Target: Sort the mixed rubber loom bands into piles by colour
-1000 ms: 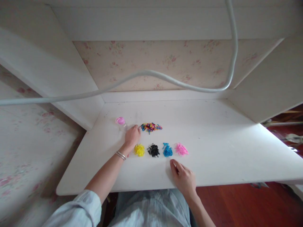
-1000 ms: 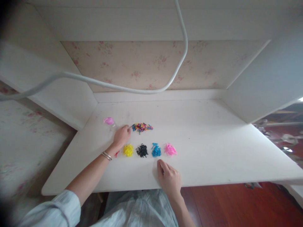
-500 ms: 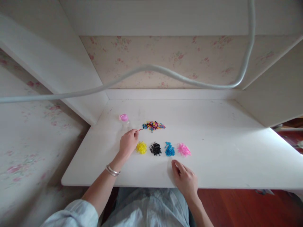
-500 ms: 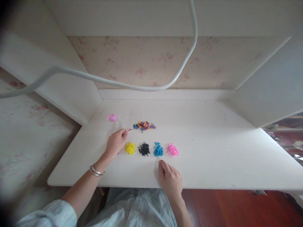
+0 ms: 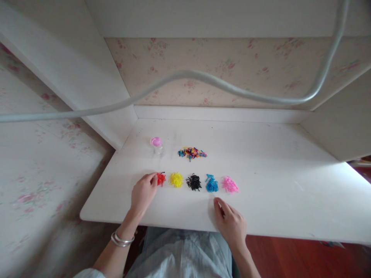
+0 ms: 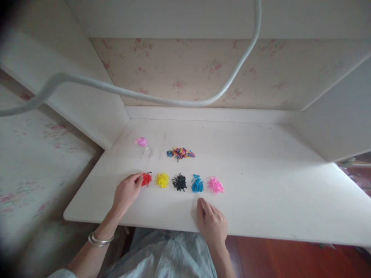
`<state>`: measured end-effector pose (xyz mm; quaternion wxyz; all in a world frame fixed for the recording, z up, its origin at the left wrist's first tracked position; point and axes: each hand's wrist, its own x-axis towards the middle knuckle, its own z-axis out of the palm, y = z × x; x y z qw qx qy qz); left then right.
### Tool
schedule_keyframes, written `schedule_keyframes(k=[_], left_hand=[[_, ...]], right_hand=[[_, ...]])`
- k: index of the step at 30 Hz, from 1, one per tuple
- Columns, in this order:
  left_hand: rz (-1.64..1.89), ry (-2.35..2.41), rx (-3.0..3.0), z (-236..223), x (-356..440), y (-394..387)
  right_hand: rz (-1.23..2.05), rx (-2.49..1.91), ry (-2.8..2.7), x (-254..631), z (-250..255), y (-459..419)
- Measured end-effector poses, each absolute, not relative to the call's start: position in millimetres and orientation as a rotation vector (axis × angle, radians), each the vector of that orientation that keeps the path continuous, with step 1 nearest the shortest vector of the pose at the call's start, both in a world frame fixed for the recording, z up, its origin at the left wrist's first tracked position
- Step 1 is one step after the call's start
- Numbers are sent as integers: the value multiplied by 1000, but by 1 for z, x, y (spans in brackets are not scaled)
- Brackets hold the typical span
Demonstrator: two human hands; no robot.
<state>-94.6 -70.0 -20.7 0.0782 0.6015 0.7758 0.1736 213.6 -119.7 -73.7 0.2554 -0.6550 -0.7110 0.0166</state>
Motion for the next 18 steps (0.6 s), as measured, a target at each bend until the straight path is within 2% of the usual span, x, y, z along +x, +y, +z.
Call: schedule_keyframes(k=[9, 18], left_hand=[[539, 2333, 1865, -15, -94, -72], [-1, 2246, 1919, 4, -83, -33]], right_hand=[[33, -1775, -1943, 212, -72, -119], [40, -1783, -1942, 212, -70, -118]])
